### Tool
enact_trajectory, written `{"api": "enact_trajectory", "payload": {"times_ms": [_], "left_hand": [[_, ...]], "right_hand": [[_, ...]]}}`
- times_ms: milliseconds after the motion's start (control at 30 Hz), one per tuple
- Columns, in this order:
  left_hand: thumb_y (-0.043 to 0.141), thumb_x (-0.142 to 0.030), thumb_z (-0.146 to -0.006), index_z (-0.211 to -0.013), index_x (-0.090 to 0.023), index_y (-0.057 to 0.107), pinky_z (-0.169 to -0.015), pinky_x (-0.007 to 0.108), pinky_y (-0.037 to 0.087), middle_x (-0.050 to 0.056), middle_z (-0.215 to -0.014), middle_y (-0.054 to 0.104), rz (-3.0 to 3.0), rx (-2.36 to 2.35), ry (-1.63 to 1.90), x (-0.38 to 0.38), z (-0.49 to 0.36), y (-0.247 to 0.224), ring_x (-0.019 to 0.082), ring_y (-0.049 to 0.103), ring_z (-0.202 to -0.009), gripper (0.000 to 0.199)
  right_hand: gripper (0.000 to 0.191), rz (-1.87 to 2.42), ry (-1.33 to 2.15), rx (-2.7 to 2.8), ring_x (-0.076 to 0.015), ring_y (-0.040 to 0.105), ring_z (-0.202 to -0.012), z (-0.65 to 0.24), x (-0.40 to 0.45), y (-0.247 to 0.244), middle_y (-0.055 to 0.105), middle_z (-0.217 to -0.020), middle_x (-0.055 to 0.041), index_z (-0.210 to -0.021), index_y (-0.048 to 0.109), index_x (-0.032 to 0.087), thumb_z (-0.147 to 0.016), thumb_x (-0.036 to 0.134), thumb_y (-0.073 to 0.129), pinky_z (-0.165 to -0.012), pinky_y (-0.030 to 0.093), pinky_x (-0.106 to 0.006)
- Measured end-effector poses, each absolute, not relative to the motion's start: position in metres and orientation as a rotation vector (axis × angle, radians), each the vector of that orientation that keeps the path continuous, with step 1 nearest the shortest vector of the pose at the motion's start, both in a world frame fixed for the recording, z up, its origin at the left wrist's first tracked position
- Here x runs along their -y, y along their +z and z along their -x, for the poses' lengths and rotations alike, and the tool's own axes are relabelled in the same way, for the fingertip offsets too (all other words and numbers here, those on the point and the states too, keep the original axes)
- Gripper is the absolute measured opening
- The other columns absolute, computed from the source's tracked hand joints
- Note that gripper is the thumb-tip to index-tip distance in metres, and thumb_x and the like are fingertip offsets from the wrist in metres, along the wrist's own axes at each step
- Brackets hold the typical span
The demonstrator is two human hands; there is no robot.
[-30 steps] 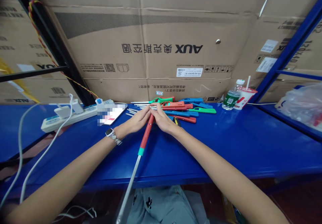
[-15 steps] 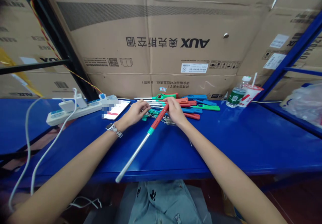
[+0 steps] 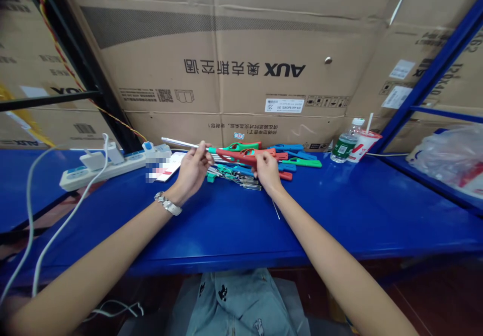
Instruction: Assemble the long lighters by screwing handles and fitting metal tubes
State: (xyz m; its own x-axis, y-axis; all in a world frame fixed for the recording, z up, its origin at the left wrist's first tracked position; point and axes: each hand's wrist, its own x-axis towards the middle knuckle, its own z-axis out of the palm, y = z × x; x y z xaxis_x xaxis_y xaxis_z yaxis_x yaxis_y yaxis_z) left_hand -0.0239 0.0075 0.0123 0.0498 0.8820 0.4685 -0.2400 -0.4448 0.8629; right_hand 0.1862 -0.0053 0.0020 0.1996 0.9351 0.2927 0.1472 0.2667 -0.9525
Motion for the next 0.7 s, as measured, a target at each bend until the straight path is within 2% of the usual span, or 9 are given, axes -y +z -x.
{"api": "enact_trajectory", "payload": {"times_ms": [100,167,267,367,533,700], "left_hand": [[0.068,-0.058,-0.085,-0.081,-0.020,0.063,-0.055,0.028,0.039,-0.003,-0.057,0.045,-1.348,-0.712,1.578,-0.011,0.026,0.014,0.010,0.042,-0.053,0.039],[0.072,-0.059,-0.080,-0.071,-0.019,0.061,-0.052,0.027,0.034,-0.004,-0.054,0.043,-1.380,-0.714,1.489,-0.008,0.026,0.013,0.009,0.038,-0.050,0.043],[0.074,-0.060,-0.077,-0.061,-0.018,0.056,-0.051,0.026,0.030,-0.004,-0.052,0.045,-1.471,-0.699,1.333,-0.001,0.020,0.010,0.008,0.039,-0.049,0.048],[0.077,-0.056,-0.076,-0.063,-0.017,0.060,-0.050,0.025,0.030,-0.003,-0.053,0.049,-1.518,-0.679,1.242,0.004,0.012,0.008,0.008,0.041,-0.049,0.045],[0.073,-0.052,-0.082,-0.078,-0.017,0.070,-0.057,0.025,0.038,0.000,-0.067,0.057,-1.291,-0.643,1.354,0.002,0.010,0.011,0.010,0.050,-0.059,0.036],[0.076,-0.046,-0.081,-0.074,-0.015,0.069,-0.060,0.026,0.040,0.000,-0.066,0.056,-1.187,-0.652,1.349,0.002,0.012,0.014,0.009,0.049,-0.059,0.033]], "right_hand": [[0.042,1.144,1.128,1.507,-0.0155,0.053,-0.036,-0.180,0.020,0.012,0.060,-0.048,-0.0003,-0.070,0.047,0.024,-0.087,0.061,0.058,-0.036,0.041,-0.028],[0.043,1.085,1.350,1.638,-0.0184,0.062,-0.042,-0.173,0.029,0.019,0.068,-0.056,-0.0042,-0.079,0.056,0.020,-0.091,0.062,0.053,-0.039,0.048,-0.028],[0.041,1.023,1.474,1.720,-0.0176,0.065,-0.044,-0.160,0.039,0.023,0.072,-0.063,-0.0034,-0.096,0.056,0.020,-0.092,0.060,0.057,-0.041,0.052,-0.026],[0.038,0.925,1.535,1.667,-0.0161,0.066,-0.045,-0.149,0.041,0.019,0.070,-0.063,-0.0019,-0.093,0.056,0.019,-0.092,0.057,0.059,-0.042,0.053,-0.025],[0.035,0.839,1.670,1.442,-0.0149,0.069,-0.056,-0.142,0.041,0.013,0.071,-0.069,-0.0042,-0.083,0.061,0.014,-0.086,0.048,0.070,-0.055,0.060,-0.028],[0.032,0.798,1.698,1.408,-0.0105,0.059,-0.046,-0.141,0.043,0.013,0.059,-0.056,0.0036,-0.084,0.061,0.016,-0.087,0.047,0.068,-0.045,0.050,-0.022]]}}
